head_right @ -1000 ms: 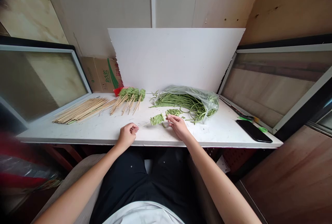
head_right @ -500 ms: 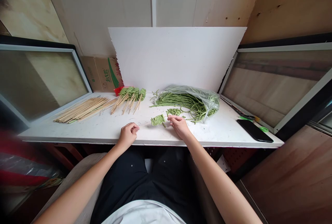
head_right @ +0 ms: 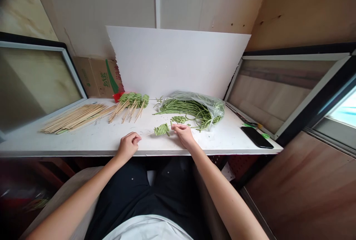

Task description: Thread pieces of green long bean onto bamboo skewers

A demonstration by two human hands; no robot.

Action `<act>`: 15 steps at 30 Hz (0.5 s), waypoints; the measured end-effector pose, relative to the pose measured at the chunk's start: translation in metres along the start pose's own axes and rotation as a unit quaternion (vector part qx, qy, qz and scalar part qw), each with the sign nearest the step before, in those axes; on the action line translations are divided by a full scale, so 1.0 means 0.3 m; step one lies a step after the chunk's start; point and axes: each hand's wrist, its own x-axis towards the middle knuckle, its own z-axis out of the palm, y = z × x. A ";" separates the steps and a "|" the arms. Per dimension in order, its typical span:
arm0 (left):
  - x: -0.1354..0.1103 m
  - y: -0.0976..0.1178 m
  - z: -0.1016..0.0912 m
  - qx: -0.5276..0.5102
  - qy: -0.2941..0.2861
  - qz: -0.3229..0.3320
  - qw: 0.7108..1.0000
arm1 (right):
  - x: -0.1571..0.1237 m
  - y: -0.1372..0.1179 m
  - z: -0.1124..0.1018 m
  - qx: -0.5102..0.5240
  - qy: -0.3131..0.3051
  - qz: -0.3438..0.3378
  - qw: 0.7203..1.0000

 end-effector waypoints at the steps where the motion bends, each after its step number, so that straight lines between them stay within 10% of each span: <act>1: 0.000 -0.002 0.001 -0.002 0.000 -0.005 1.000 | -0.003 -0.002 0.002 0.000 -0.004 0.000 1.000; 15: 0.000 -0.005 0.007 -0.024 -0.003 -0.039 0.999 | 0.007 0.012 0.008 -0.036 0.004 -0.029 0.999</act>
